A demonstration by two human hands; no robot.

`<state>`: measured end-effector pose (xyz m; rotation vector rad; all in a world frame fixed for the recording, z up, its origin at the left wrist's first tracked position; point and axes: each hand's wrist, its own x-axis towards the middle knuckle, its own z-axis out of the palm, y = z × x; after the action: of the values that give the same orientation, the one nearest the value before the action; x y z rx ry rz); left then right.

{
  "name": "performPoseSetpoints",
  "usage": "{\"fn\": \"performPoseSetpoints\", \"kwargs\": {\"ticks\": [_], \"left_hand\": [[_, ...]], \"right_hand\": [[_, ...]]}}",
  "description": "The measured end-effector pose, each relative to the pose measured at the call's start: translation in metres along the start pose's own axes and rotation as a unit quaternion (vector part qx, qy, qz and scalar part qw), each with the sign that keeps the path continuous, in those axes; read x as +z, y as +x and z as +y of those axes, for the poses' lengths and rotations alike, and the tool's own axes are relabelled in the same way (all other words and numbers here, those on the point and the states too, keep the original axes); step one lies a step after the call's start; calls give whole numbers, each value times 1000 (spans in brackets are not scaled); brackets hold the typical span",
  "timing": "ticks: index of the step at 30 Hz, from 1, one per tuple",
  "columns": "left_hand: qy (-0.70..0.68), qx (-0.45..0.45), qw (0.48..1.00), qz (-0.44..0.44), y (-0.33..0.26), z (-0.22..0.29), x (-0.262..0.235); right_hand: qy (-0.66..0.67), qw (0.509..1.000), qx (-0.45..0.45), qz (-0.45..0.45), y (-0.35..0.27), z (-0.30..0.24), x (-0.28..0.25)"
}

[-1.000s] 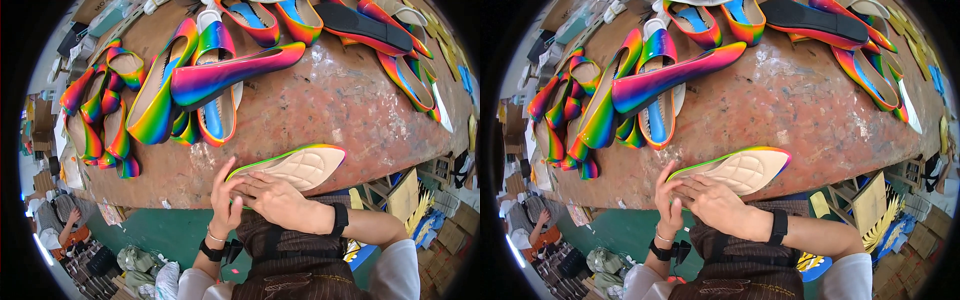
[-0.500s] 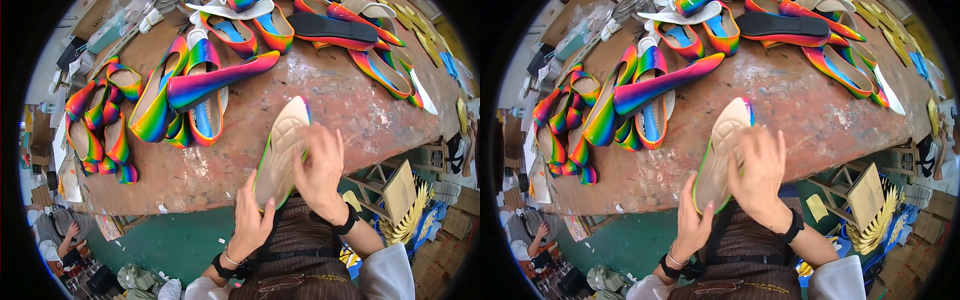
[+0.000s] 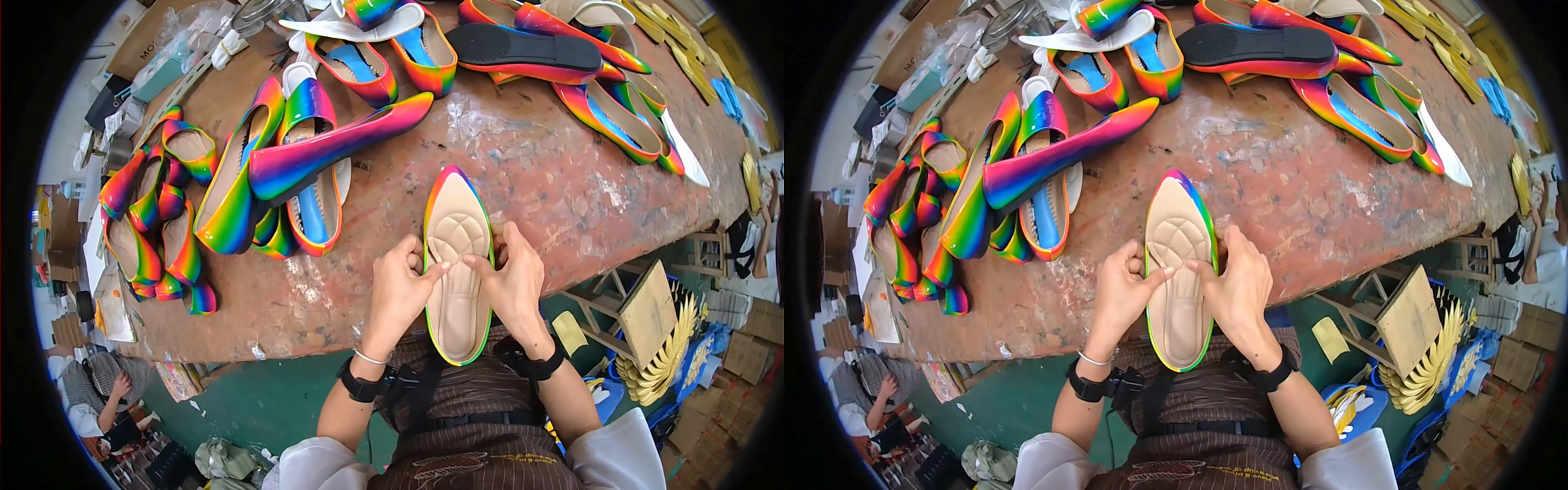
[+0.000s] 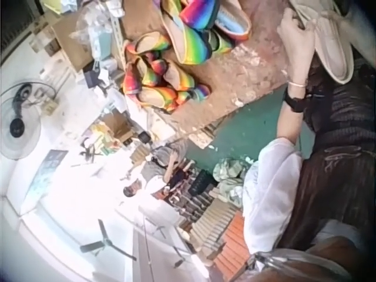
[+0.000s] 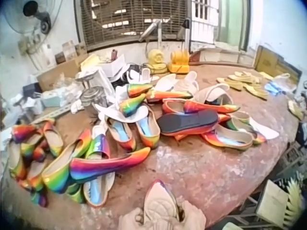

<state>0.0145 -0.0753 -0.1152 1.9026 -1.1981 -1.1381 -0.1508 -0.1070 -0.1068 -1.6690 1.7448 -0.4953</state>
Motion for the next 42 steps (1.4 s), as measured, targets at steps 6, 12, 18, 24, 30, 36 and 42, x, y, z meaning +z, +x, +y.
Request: {"fn": "performPoseSetpoints", "kwargs": {"ticks": [6,12,18,24,30,36,42], "left_hand": [[42,-23,997,57,-2,6,4],[6,106,992,63,-61,14,13],[-5,223,974,-26,-91,-30,31],[79,312,946,28,-82,-31,32],[93,251,964,6,-81,-42,39],[123,254,958,40,-81,-41,43],[158,244,956,42,-77,-40,42]], "right_hand": [[-41,995,-80,45,7,-16,-10],[18,965,-261,20,27,-37,-25],[-130,923,-355,-65,-53,-25,-20],[-190,925,-328,-16,-24,-20,10],[-244,914,-296,-128,-17,-27,3],[-238,925,-290,-63,11,-29,15],[-336,888,-314,-26,-29,-24,17]]}}
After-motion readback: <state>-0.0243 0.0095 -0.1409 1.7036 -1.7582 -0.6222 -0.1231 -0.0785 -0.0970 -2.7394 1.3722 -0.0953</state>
